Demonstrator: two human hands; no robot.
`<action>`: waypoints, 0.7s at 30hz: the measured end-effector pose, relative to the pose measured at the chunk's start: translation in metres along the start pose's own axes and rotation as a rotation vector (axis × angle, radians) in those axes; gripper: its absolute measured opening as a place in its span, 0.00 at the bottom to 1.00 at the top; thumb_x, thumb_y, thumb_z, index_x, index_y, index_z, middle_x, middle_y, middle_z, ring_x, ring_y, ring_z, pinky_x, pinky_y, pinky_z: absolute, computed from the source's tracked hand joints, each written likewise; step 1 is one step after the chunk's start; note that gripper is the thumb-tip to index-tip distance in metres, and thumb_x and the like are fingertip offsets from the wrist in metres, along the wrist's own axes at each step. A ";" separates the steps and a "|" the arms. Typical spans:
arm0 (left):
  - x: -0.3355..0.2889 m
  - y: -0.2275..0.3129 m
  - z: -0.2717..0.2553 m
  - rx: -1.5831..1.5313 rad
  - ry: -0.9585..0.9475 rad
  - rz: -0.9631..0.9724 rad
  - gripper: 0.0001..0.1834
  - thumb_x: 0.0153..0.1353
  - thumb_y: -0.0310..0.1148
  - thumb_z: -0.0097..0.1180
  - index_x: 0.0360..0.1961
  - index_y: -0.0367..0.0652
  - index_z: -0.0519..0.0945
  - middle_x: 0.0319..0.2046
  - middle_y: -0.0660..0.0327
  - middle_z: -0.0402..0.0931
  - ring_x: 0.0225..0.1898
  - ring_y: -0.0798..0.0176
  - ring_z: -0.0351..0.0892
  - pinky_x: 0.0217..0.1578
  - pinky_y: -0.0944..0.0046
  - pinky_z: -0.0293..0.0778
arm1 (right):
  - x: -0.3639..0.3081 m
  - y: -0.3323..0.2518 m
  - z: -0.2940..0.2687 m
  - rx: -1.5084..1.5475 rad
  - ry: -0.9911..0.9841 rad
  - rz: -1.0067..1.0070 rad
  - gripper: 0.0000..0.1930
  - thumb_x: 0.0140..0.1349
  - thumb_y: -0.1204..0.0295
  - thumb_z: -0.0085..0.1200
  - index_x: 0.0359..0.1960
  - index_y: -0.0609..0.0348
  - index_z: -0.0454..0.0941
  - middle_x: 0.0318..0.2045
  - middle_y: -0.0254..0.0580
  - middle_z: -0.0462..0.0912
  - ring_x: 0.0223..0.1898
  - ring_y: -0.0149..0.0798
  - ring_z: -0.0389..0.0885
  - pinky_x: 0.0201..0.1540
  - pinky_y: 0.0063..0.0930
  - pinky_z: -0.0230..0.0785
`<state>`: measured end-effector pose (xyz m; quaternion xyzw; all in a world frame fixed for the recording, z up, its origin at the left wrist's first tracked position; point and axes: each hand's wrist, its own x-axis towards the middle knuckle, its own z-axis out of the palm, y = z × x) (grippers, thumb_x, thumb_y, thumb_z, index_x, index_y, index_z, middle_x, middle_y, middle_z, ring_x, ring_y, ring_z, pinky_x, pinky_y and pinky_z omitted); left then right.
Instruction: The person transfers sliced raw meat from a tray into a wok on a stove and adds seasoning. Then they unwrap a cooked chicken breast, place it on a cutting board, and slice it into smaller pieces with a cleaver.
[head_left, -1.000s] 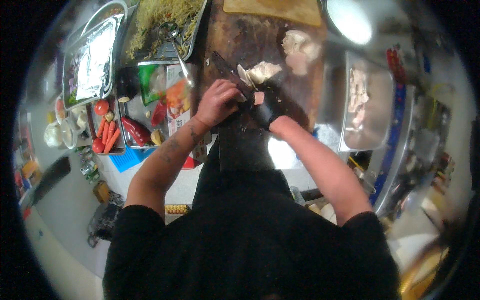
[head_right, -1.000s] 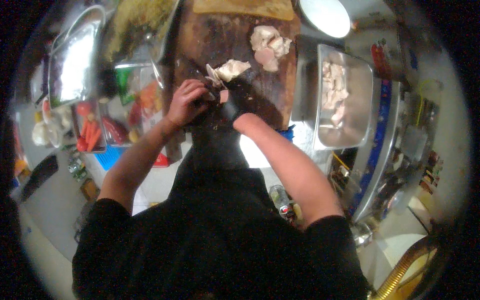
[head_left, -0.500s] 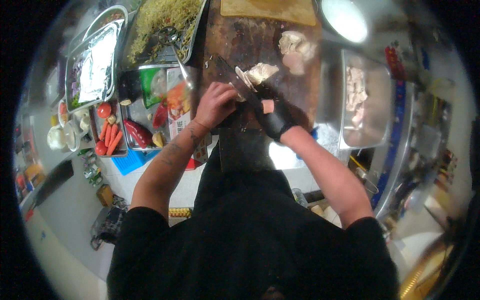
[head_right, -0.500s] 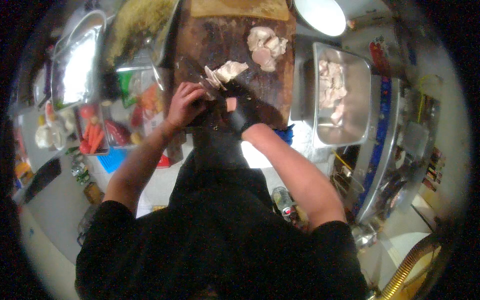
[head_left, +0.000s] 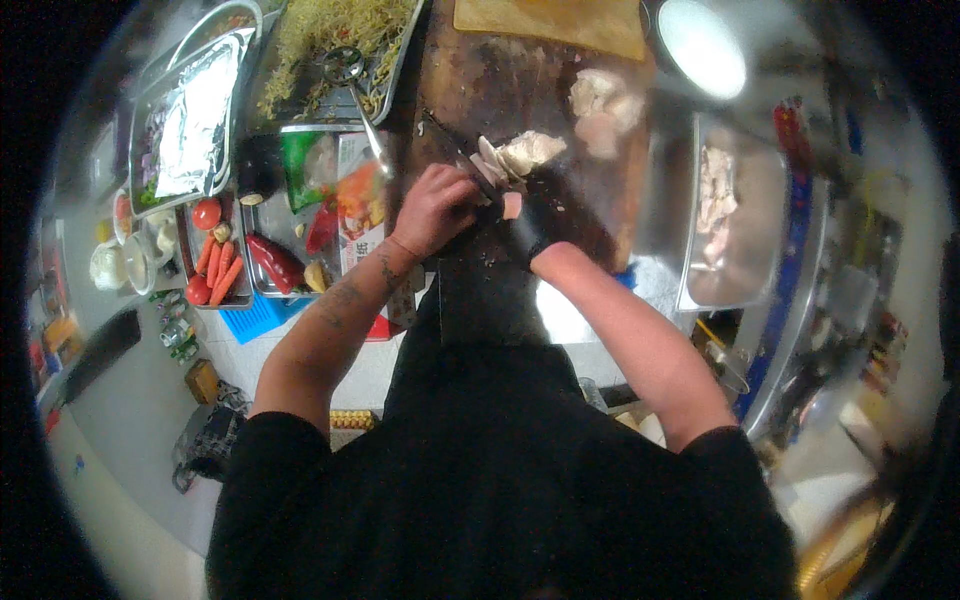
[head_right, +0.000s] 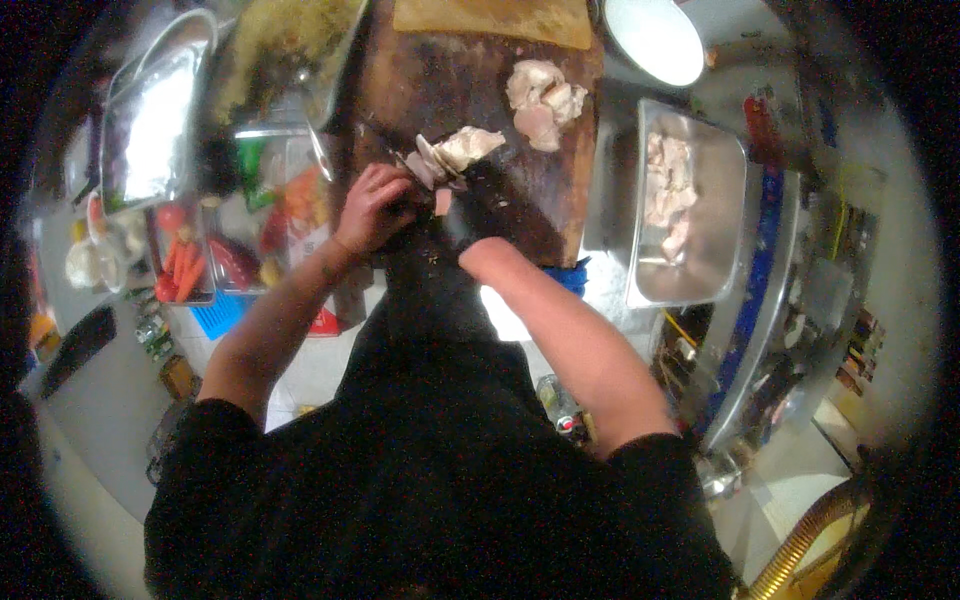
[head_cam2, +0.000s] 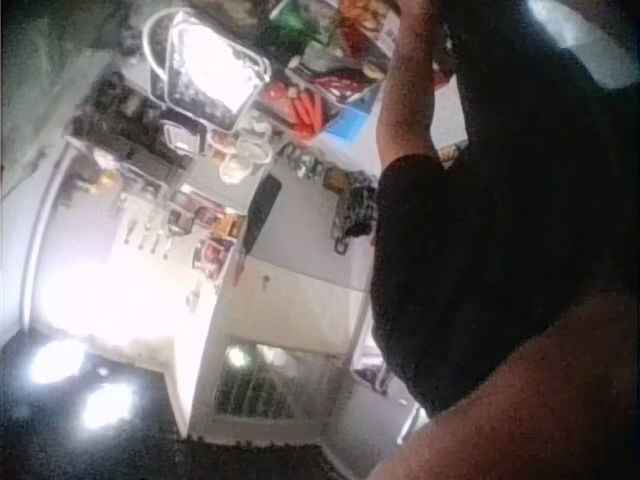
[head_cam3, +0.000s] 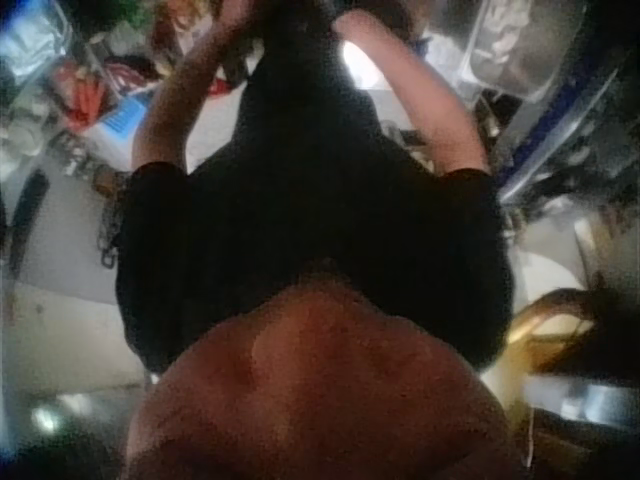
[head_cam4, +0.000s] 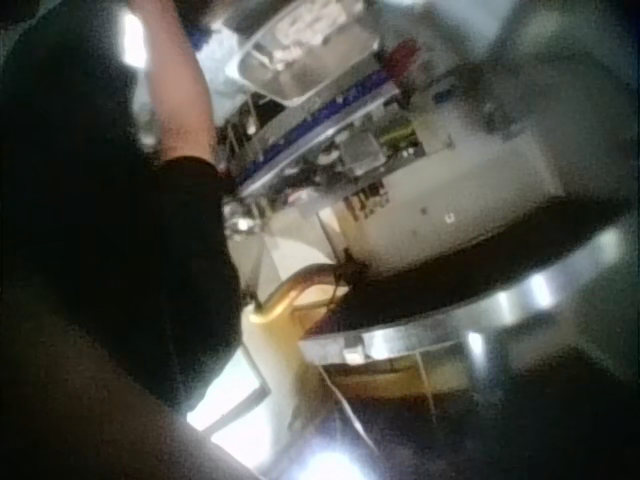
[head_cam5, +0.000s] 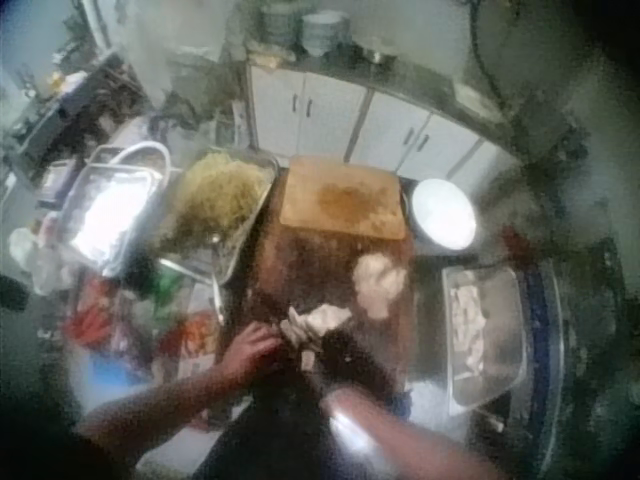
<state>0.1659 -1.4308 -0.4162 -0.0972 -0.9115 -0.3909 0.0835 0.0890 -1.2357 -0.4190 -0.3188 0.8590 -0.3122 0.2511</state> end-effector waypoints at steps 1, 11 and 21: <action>0.001 -0.001 -0.001 0.002 -0.010 0.021 0.24 0.42 0.24 0.72 0.44 0.46 0.81 0.50 0.58 0.81 0.54 0.45 0.77 0.55 0.50 0.77 | 0.013 0.001 0.001 0.051 -0.010 -0.016 0.27 0.71 0.63 0.54 0.70 0.55 0.72 0.59 0.61 0.83 0.60 0.57 0.82 0.64 0.46 0.72; -0.003 0.005 0.002 -0.022 0.017 0.081 0.24 0.43 0.23 0.72 0.45 0.46 0.81 0.49 0.57 0.80 0.52 0.45 0.78 0.54 0.51 0.78 | 0.015 -0.028 -0.042 -0.054 -0.190 0.117 0.18 0.64 0.59 0.59 0.53 0.50 0.85 0.47 0.57 0.88 0.48 0.59 0.87 0.51 0.49 0.79; -0.004 0.007 0.004 0.007 0.038 0.071 0.24 0.45 0.24 0.71 0.47 0.46 0.81 0.48 0.58 0.79 0.51 0.46 0.78 0.52 0.52 0.77 | -0.071 -0.040 -0.063 -0.304 -0.027 -0.160 0.28 0.72 0.64 0.48 0.71 0.62 0.70 0.72 0.59 0.70 0.73 0.56 0.66 0.77 0.45 0.53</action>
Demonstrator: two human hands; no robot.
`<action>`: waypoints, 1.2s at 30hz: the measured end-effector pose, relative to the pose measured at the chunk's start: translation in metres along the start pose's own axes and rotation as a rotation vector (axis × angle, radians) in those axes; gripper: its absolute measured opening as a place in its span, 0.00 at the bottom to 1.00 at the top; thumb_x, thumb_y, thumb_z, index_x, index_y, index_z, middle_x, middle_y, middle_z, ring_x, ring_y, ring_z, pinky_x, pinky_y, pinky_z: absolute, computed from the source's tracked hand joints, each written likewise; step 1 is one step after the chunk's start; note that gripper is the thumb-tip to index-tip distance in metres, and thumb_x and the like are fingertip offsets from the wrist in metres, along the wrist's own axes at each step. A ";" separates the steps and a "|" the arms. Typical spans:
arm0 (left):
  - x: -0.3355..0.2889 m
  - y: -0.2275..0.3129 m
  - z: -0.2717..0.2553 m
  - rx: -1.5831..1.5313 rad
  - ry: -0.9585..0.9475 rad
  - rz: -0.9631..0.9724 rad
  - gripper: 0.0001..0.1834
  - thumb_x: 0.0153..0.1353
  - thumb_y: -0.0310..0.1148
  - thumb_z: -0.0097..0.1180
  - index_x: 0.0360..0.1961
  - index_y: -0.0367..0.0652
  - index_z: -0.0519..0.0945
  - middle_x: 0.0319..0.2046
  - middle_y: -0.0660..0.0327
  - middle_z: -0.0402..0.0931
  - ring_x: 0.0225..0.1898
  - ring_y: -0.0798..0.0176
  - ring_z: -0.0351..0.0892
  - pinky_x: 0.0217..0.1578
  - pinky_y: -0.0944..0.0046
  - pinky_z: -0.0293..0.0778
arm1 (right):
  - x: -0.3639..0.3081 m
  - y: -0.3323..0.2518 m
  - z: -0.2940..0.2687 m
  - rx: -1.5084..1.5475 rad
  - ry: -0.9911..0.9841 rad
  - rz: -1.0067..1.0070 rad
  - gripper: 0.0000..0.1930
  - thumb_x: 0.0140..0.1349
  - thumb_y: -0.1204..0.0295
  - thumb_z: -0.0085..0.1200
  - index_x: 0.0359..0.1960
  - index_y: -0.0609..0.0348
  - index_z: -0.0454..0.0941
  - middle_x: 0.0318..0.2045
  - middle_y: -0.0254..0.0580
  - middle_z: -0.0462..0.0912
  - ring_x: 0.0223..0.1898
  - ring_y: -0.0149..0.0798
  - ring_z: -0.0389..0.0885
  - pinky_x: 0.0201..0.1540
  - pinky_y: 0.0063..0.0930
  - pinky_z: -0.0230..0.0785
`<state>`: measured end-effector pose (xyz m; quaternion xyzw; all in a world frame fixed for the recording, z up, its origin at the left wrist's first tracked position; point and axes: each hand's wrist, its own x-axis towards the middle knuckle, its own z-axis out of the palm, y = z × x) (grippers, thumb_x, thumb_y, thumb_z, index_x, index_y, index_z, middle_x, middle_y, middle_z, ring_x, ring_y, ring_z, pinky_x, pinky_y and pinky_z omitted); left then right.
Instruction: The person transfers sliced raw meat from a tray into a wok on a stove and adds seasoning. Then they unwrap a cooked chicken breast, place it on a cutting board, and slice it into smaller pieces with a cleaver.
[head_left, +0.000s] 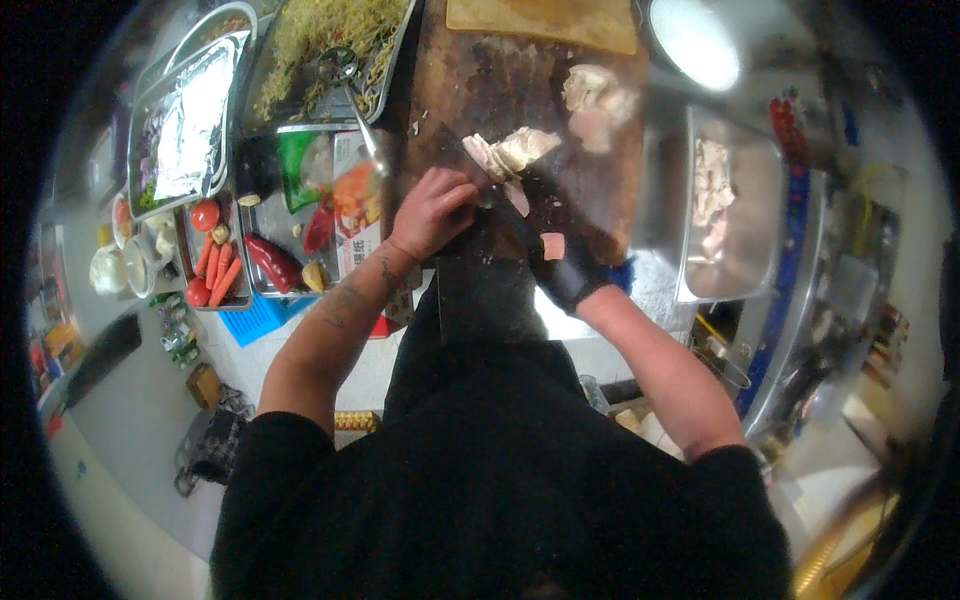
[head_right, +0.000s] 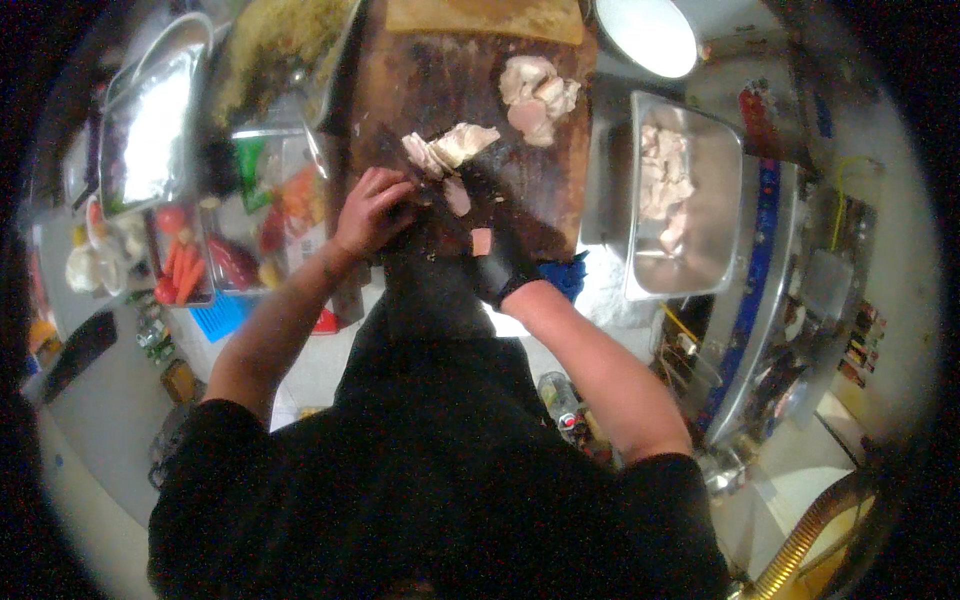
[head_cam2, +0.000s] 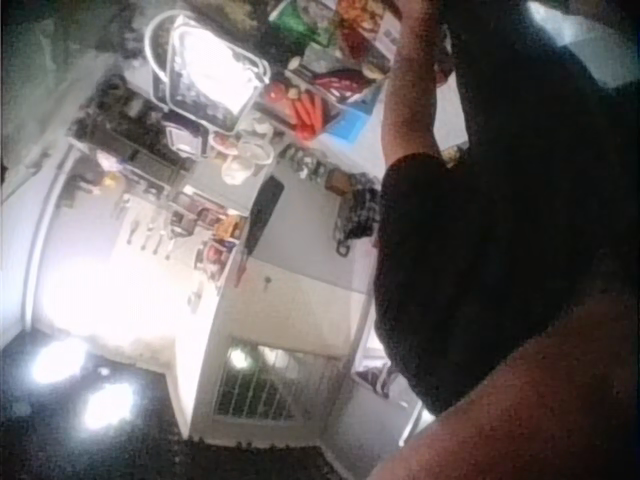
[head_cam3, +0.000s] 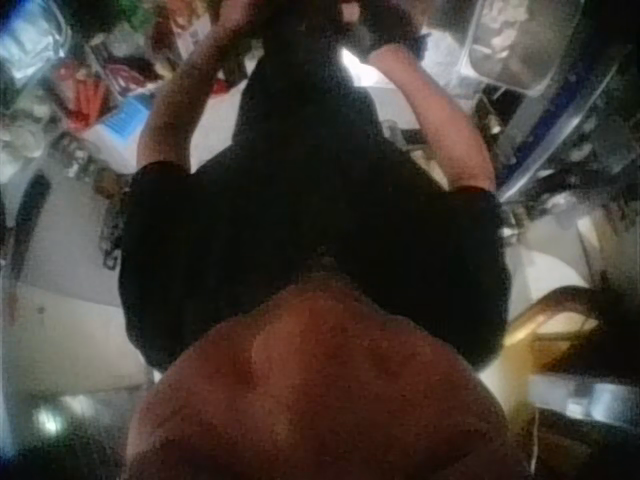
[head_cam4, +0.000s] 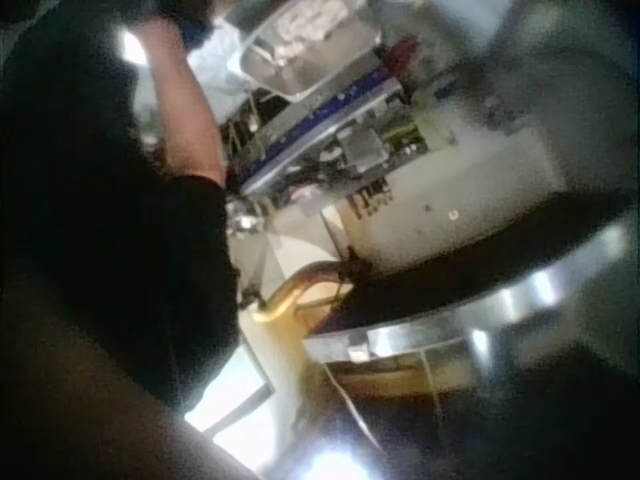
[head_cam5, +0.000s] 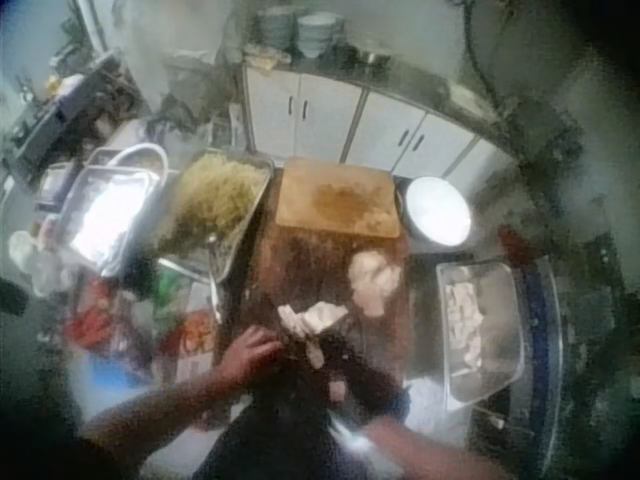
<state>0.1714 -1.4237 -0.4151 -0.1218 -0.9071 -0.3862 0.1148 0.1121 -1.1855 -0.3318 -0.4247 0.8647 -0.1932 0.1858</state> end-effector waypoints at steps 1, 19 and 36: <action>0.000 0.000 -0.001 -0.009 -0.011 -0.005 0.24 0.45 0.24 0.71 0.47 0.46 0.81 0.48 0.58 0.79 0.52 0.46 0.78 0.53 0.52 0.77 | -0.002 0.002 0.004 0.009 0.052 -0.016 0.28 0.72 0.64 0.48 0.71 0.63 0.70 0.71 0.59 0.71 0.73 0.56 0.67 0.77 0.45 0.54; 0.000 -0.002 -0.001 0.012 -0.016 0.022 0.24 0.45 0.23 0.71 0.47 0.46 0.82 0.48 0.57 0.80 0.50 0.46 0.79 0.51 0.52 0.78 | 0.035 0.002 0.009 0.222 0.156 0.046 0.23 0.71 0.67 0.50 0.68 0.52 0.76 0.58 0.61 0.82 0.62 0.62 0.78 0.67 0.48 0.68; -0.002 -0.006 0.000 -0.065 -0.083 -0.014 0.23 0.49 0.24 0.71 0.49 0.44 0.84 0.49 0.54 0.82 0.52 0.44 0.80 0.53 0.49 0.78 | 0.076 0.053 0.072 0.203 -0.284 0.234 0.20 0.70 0.63 0.50 0.62 0.49 0.80 0.46 0.57 0.88 0.46 0.57 0.87 0.52 0.47 0.77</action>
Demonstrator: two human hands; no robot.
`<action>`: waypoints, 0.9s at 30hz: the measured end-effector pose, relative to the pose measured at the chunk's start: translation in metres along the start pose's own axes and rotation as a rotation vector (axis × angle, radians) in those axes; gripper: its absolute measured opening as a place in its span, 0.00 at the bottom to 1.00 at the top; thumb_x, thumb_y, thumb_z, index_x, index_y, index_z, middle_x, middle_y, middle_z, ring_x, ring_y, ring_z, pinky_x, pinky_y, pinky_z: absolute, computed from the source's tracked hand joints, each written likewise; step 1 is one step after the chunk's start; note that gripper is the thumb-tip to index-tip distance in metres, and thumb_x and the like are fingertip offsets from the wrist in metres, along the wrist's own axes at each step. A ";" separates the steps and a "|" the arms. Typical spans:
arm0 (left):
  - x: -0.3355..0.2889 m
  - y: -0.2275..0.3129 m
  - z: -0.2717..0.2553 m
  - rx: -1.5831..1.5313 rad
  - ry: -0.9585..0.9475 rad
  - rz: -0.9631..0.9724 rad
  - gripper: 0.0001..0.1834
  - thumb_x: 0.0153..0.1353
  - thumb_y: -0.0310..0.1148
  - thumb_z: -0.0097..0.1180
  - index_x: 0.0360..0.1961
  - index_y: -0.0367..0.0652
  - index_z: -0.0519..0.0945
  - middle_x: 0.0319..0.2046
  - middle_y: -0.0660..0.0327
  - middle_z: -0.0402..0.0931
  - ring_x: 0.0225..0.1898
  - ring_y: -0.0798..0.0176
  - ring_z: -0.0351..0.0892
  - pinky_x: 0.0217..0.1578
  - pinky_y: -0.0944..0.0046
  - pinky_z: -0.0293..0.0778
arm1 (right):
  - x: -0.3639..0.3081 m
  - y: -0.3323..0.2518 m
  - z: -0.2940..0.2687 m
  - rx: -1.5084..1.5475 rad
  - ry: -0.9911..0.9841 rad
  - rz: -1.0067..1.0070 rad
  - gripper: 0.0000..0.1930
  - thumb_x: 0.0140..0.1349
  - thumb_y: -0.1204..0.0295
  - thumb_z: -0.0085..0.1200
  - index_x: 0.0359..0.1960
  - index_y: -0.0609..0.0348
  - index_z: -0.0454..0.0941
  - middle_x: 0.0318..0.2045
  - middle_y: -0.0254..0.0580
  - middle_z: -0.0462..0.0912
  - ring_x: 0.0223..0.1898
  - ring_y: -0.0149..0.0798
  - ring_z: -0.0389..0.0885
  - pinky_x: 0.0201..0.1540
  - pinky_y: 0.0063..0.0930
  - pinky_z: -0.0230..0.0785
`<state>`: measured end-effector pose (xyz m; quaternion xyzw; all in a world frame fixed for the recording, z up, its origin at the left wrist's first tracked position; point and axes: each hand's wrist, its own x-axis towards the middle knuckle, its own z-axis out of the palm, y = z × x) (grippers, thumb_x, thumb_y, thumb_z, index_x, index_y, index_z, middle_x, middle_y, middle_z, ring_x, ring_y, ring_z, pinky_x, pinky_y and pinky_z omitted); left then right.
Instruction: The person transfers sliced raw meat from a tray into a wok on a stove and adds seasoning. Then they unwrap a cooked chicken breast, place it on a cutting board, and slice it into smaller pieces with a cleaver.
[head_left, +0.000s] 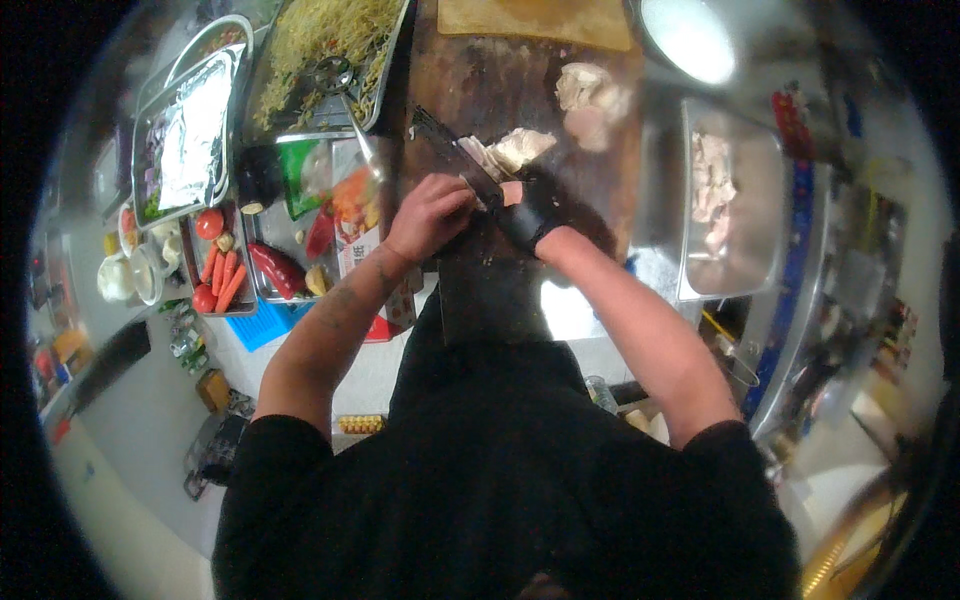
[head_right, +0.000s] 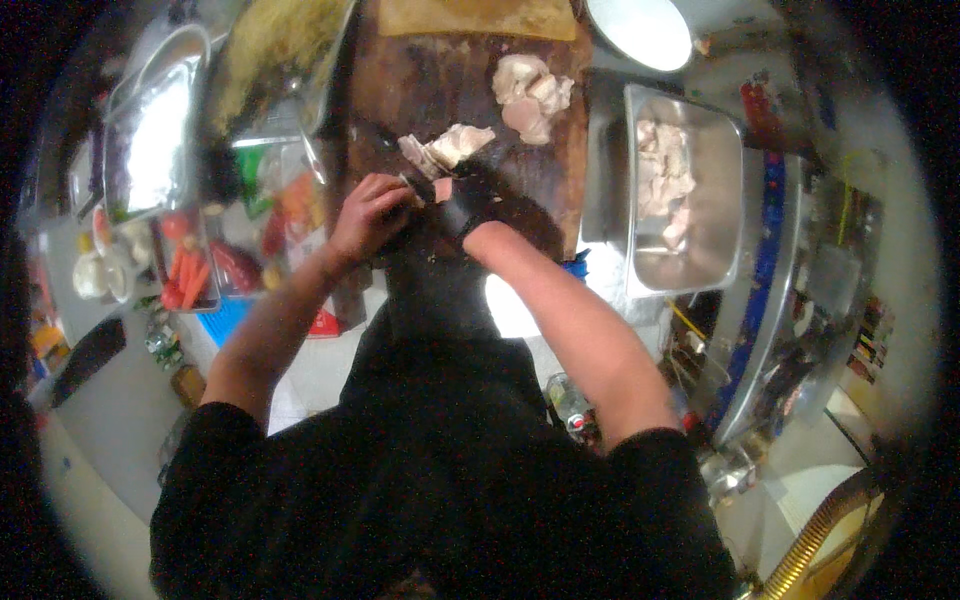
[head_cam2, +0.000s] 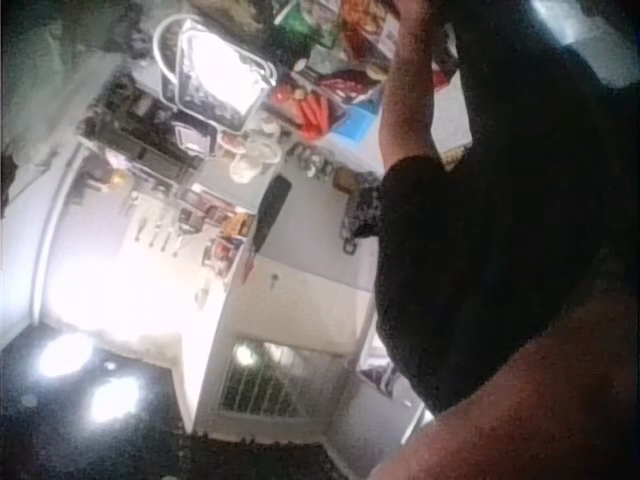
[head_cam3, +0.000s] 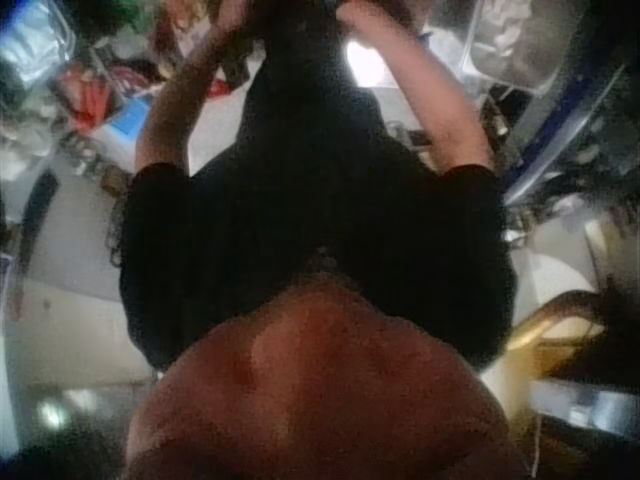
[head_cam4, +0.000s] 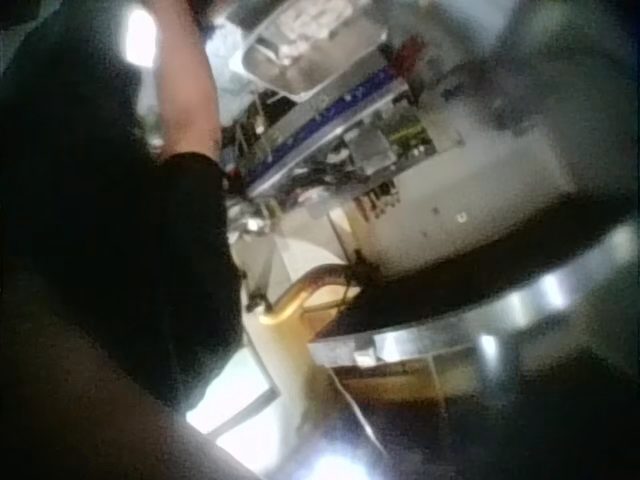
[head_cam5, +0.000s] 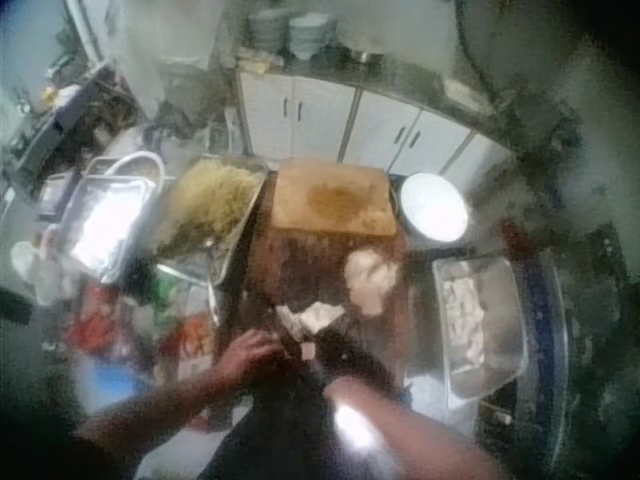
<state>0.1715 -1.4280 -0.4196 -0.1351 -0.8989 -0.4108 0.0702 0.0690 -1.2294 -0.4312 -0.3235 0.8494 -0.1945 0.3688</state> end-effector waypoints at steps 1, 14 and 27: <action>-0.001 0.000 0.000 0.005 0.004 0.007 0.23 0.48 0.23 0.71 0.49 0.44 0.83 0.49 0.54 0.81 0.52 0.44 0.80 0.53 0.50 0.78 | -0.008 -0.002 -0.004 -0.059 0.057 -0.034 0.20 0.71 0.63 0.50 0.62 0.49 0.80 0.45 0.57 0.88 0.45 0.57 0.88 0.51 0.48 0.77; -0.006 -0.003 -0.001 0.012 0.032 0.029 0.26 0.47 0.24 0.73 0.50 0.42 0.82 0.50 0.53 0.81 0.51 0.42 0.80 0.51 0.49 0.78 | -0.087 -0.029 -0.029 0.085 0.364 -0.269 0.23 0.73 0.70 0.50 0.68 0.56 0.76 0.68 0.53 0.77 0.69 0.52 0.73 0.74 0.41 0.61; -0.001 0.001 -0.004 -0.023 -0.033 0.036 0.22 0.50 0.24 0.72 0.49 0.42 0.83 0.51 0.53 0.81 0.52 0.43 0.80 0.52 0.49 0.79 | -0.012 -0.010 0.007 0.206 0.142 0.031 0.16 0.69 0.60 0.53 0.45 0.57 0.88 0.38 0.58 0.88 0.40 0.55 0.88 0.46 0.46 0.78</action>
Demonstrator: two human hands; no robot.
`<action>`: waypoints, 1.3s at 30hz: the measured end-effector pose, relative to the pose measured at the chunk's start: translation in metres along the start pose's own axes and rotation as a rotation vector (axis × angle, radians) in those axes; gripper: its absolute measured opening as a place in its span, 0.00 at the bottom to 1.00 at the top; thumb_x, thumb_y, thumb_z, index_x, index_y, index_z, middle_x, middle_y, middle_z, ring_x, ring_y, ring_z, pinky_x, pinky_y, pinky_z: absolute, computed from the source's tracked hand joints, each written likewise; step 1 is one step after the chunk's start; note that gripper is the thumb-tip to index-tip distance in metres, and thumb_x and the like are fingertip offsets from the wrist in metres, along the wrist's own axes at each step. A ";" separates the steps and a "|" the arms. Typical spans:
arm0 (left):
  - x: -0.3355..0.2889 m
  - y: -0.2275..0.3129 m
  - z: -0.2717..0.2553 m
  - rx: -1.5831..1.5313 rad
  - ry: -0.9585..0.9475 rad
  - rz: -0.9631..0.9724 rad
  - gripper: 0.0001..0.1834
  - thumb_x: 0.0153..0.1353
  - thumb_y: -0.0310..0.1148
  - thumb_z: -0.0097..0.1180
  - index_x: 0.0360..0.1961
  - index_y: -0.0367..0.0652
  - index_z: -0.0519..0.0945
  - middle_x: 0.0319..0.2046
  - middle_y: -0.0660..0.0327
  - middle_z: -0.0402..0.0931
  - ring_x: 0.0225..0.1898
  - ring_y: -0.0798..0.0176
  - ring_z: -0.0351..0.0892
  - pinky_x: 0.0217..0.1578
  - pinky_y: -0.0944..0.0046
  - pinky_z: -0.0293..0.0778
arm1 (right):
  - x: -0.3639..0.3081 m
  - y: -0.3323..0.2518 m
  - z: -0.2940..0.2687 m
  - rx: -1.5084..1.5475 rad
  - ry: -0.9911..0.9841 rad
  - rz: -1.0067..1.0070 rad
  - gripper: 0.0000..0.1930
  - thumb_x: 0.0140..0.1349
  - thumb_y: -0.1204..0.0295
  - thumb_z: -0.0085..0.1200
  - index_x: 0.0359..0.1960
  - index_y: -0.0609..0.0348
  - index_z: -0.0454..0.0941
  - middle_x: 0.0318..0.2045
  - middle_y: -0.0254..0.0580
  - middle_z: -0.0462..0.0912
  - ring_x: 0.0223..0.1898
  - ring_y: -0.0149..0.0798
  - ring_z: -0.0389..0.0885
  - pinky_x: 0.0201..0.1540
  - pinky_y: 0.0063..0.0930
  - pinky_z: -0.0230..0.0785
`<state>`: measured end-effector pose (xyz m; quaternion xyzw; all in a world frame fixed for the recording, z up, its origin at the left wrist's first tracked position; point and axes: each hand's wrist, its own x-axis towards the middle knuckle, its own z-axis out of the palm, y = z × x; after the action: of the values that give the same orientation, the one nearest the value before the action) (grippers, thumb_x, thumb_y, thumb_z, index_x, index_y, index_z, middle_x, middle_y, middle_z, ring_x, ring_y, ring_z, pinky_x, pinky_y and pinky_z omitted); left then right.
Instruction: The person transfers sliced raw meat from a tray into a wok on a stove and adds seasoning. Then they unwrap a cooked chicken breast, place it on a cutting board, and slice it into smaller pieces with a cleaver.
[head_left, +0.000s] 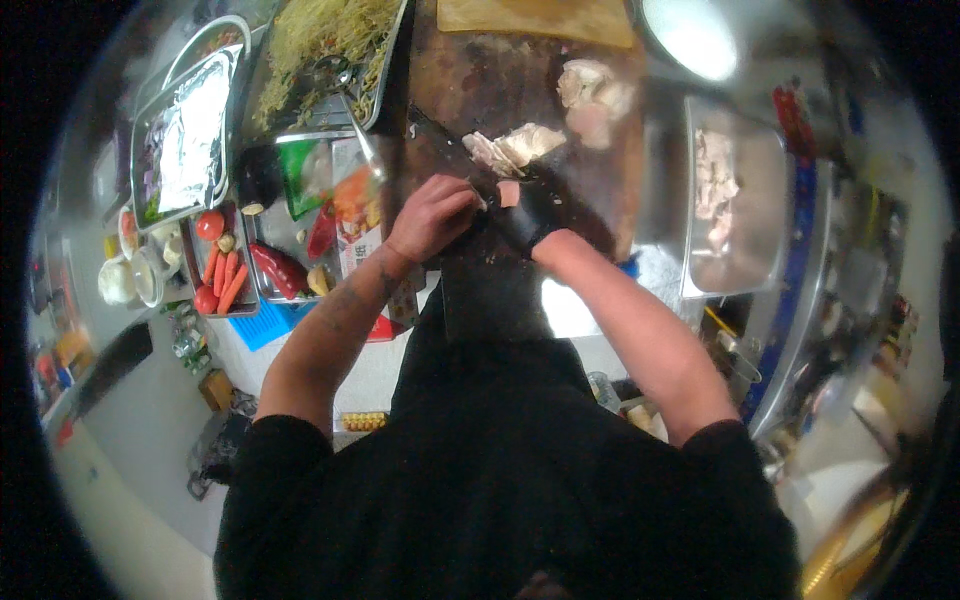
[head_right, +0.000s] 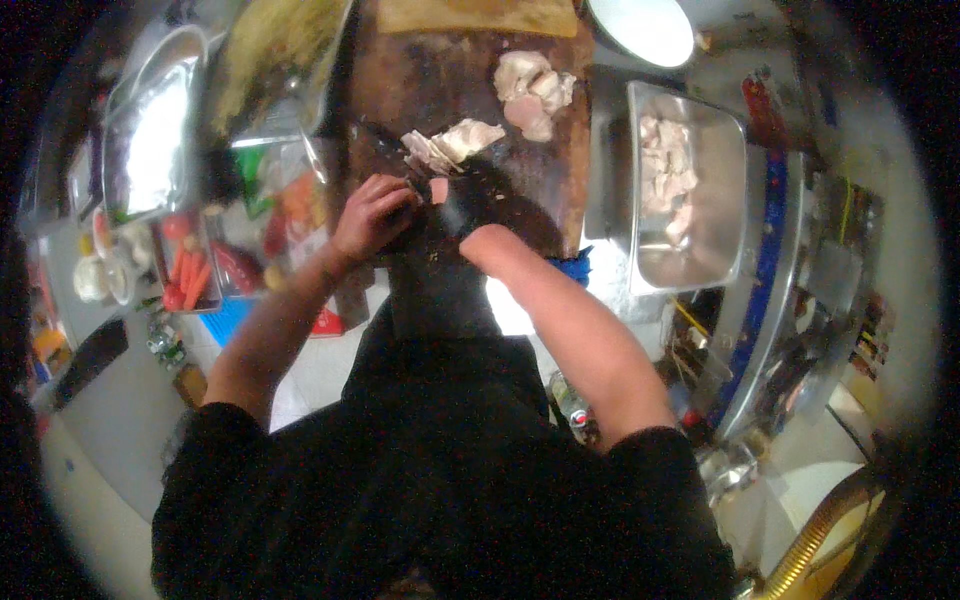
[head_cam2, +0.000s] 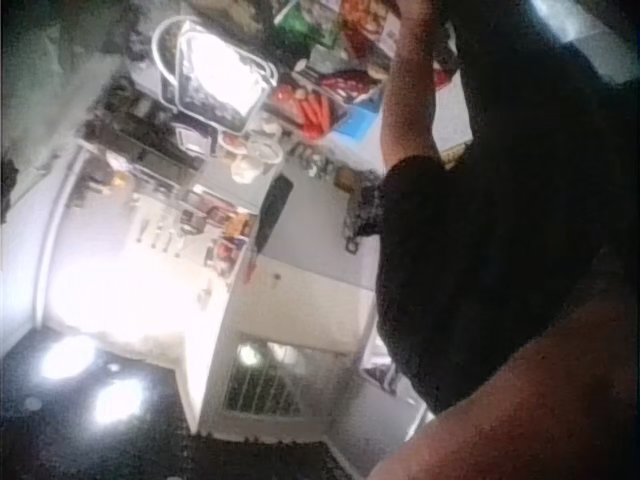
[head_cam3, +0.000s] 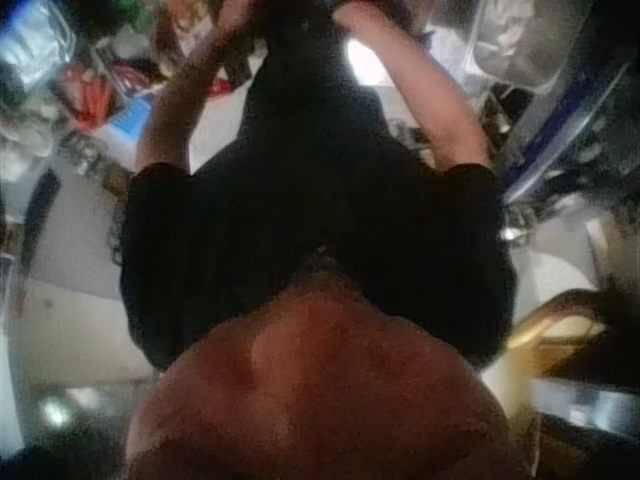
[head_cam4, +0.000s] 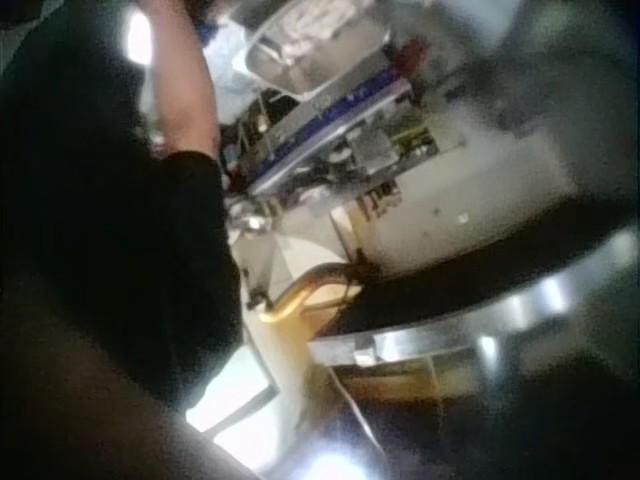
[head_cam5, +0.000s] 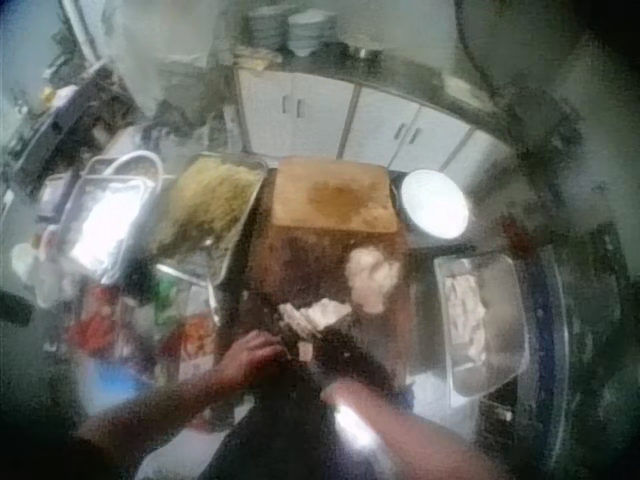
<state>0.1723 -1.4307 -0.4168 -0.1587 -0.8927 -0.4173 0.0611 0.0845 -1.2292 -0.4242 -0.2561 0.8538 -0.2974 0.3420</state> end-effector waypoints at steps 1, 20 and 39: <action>0.000 0.001 0.001 0.010 0.013 0.012 0.22 0.50 0.24 0.72 0.49 0.42 0.83 0.51 0.53 0.82 0.52 0.43 0.80 0.52 0.49 0.79 | -0.007 -0.002 -0.003 0.039 0.032 -0.021 0.15 0.70 0.62 0.53 0.47 0.56 0.88 0.39 0.59 0.88 0.41 0.56 0.88 0.46 0.46 0.78; -0.005 -0.001 0.002 0.014 0.007 -0.022 0.19 0.53 0.25 0.72 0.48 0.41 0.83 0.50 0.52 0.82 0.51 0.43 0.82 0.50 0.50 0.80 | 0.017 -0.019 0.000 -0.134 -0.228 -0.125 0.16 0.65 0.59 0.57 0.43 0.60 0.86 0.42 0.60 0.88 0.45 0.56 0.89 0.45 0.46 0.79; -0.008 0.003 0.002 -0.008 0.027 -0.082 0.20 0.52 0.21 0.70 0.47 0.43 0.82 0.47 0.55 0.82 0.49 0.46 0.82 0.48 0.53 0.81 | -0.037 -0.020 0.001 -0.078 0.192 -0.210 0.21 0.68 0.65 0.55 0.60 0.59 0.81 0.60 0.59 0.81 0.62 0.56 0.79 0.65 0.44 0.69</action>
<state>0.1808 -1.4292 -0.4174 -0.1164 -0.8959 -0.4251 0.0554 0.1132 -1.2191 -0.3949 -0.3277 0.8620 -0.3212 0.2156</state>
